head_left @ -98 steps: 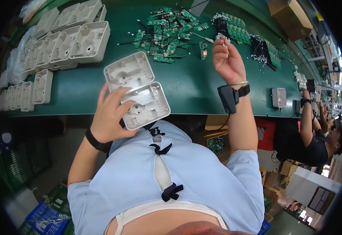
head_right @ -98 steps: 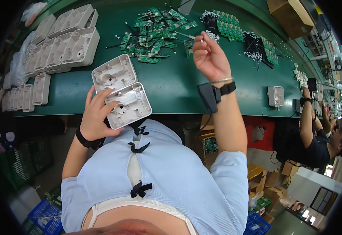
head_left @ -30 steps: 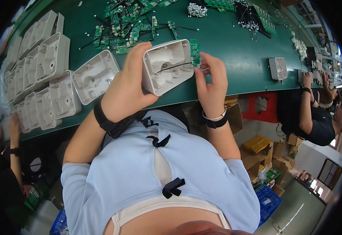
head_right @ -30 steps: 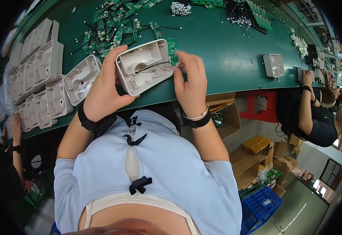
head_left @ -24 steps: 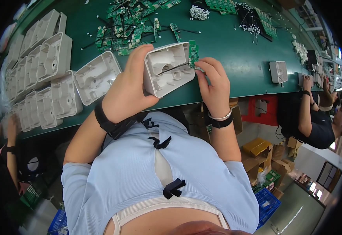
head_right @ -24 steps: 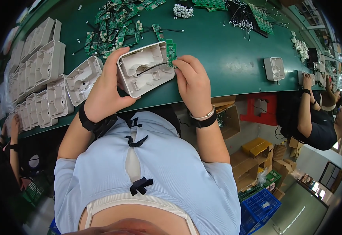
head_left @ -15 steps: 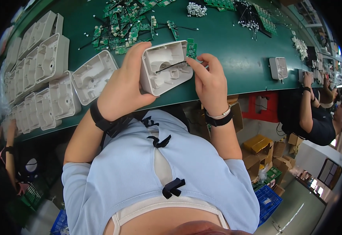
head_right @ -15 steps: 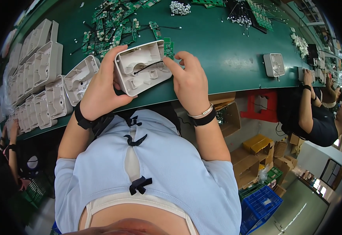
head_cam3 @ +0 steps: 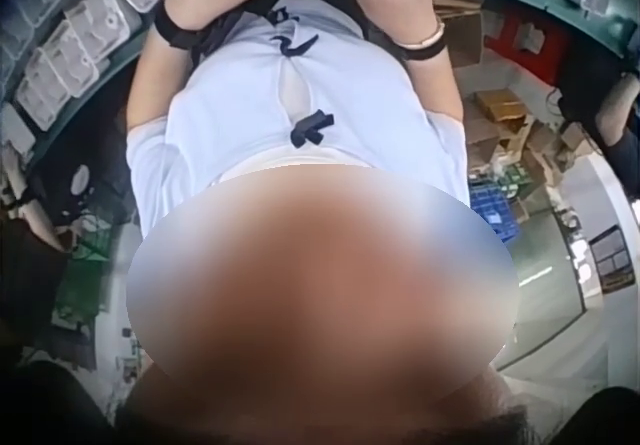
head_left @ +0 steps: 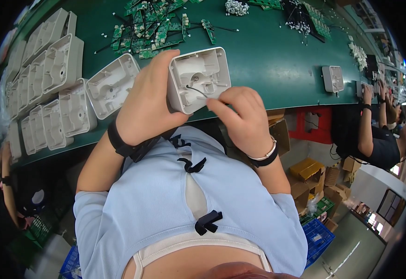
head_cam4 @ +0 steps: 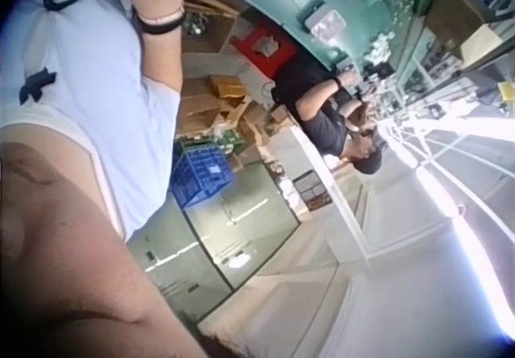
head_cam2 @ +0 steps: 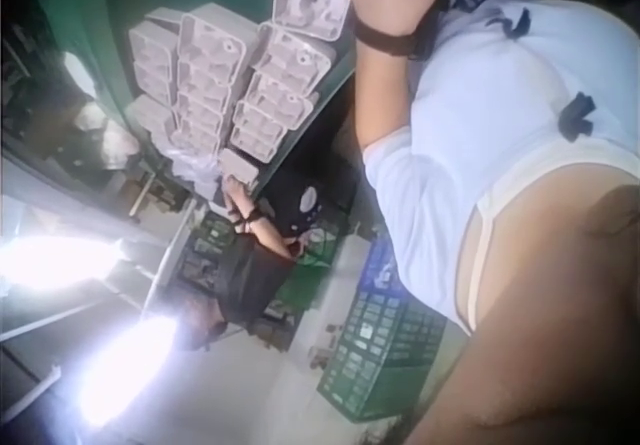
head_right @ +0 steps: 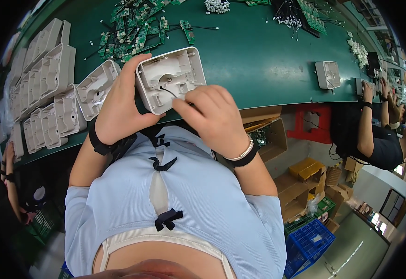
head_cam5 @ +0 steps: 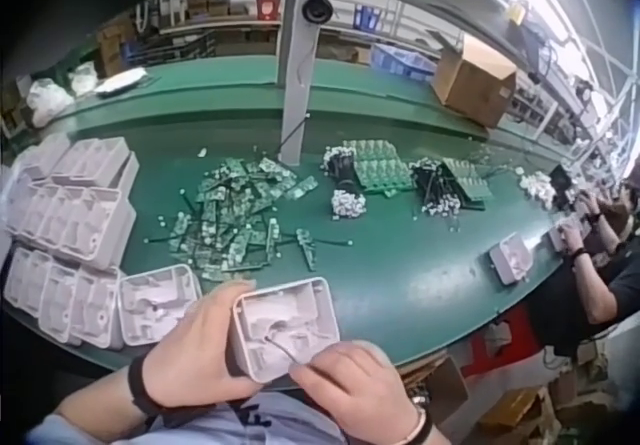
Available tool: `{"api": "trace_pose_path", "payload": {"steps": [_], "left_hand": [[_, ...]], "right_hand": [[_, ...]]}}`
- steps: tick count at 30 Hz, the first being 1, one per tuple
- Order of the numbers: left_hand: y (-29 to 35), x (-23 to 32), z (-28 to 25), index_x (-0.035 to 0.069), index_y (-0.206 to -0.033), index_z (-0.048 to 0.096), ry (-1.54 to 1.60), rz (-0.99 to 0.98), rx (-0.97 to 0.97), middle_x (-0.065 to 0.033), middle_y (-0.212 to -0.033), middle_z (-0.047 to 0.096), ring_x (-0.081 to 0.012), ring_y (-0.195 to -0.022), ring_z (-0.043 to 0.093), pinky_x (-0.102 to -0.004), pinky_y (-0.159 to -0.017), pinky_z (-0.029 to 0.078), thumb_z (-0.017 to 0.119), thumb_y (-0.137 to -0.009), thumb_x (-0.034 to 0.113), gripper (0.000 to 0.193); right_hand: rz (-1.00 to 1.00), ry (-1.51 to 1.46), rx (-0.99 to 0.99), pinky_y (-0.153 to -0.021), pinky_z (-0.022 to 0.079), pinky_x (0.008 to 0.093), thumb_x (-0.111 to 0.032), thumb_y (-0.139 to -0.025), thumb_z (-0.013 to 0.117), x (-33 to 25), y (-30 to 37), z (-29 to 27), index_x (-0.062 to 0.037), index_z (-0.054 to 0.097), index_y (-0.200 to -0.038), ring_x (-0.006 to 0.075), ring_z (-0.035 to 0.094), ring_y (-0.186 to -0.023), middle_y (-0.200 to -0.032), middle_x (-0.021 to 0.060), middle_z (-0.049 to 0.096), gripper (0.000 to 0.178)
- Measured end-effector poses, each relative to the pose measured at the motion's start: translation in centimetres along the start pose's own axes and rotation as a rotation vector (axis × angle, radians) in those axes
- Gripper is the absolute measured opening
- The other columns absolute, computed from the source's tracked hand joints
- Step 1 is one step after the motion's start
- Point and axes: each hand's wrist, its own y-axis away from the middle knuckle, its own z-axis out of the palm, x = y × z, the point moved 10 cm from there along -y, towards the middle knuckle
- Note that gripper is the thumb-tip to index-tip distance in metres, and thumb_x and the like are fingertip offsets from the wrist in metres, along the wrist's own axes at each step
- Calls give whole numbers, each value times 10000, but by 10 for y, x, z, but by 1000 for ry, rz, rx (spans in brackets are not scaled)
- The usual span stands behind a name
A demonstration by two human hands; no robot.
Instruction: The person assembles electronic devices by picking up a plastic housing and a circuit board, inserting the board into the housing, and pressing it into place. They then set the assembled unit aside on the workbench and repeat the process multiple times.
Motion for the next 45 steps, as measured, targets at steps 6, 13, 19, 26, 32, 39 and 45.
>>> {"api": "trace_pose_path", "payload": {"steps": [6, 13, 19, 26, 32, 39, 45], "left_hand": [[5, -11, 18, 11, -1592, 273, 262, -25, -41, -263, -1532, 428, -460, -1390, 524, -451, -1131, 484, 872, -698, 62, 1077], [4, -15, 23, 15, -1595, 274, 313, -88, -63, -253, -1513, 455, -448, -1382, 543, -446, -1117, 502, 877, -706, 76, 1075], [5, -25, 28, 2, -1596, 275, 433, -197, -96, -244, -1492, 488, -421, -1348, 583, -430, -1085, 527, 887, -724, 104, 1070], [7, -28, 27, 73, -1658, 216, 350, -145, -69, -181, -1454, 569, -265, -1171, 728, -356, -931, 608, 885, -757, 47, 1122], [5, -27, 30, 69, -1653, 211, 408, -148, -102, -175, -1460, 568, -266, -1233, 699, -377, -977, 597, 884, -758, 48, 1120], [6, -22, 31, 47, -1607, 262, 671, -227, -122, -216, -1513, 481, -334, -1355, 599, -424, -1068, 557, 887, -744, 52, 1066], [11, -15, 32, 67, -1661, 215, 667, -206, -143, -169, -1552, 485, -285, -1306, 634, -415, -1046, 576, 906, -768, 39, 1130]], "right_hand": [[-1, -160, -32, -895, 517, 431, 21, -815, 738, -6, -3, 12, -75, 749, -1166, 290, 675, -943, -1044, 73, 700, 364], [141, -361, 66, -884, 502, 401, 35, -813, 803, 17, 20, 15, -52, 749, -1172, 285, 672, -952, -1038, 85, 697, 372], [70, -349, -12, -865, 516, 393, 41, -822, 804, 10, 17, 12, -42, 768, -1085, 298, 673, -962, -1054, 95, 706, 278], [277, -596, 48, -826, 534, 345, 35, -842, 815, 21, 15, 28, -13, 769, -1023, 267, 674, -953, -1065, 83, 714, 193], [519, -588, -51, -828, 553, 325, 14, -846, 837, 40, 13, 29, -7, 758, -1054, 254, 695, -933, -1081, 103, 727, 223], [189, -304, 2, -788, 584, 359, -19, -809, 855, 22, -2, 20, -25, 755, -1027, 278, 720, -930, -1066, 109, 749, 240], [35, -148, -91, -766, 596, 382, -74, -796, 822, 12, 7, 17, -79, 776, -995, 262, 745, -929, -1013, 48, 775, 204]]}}
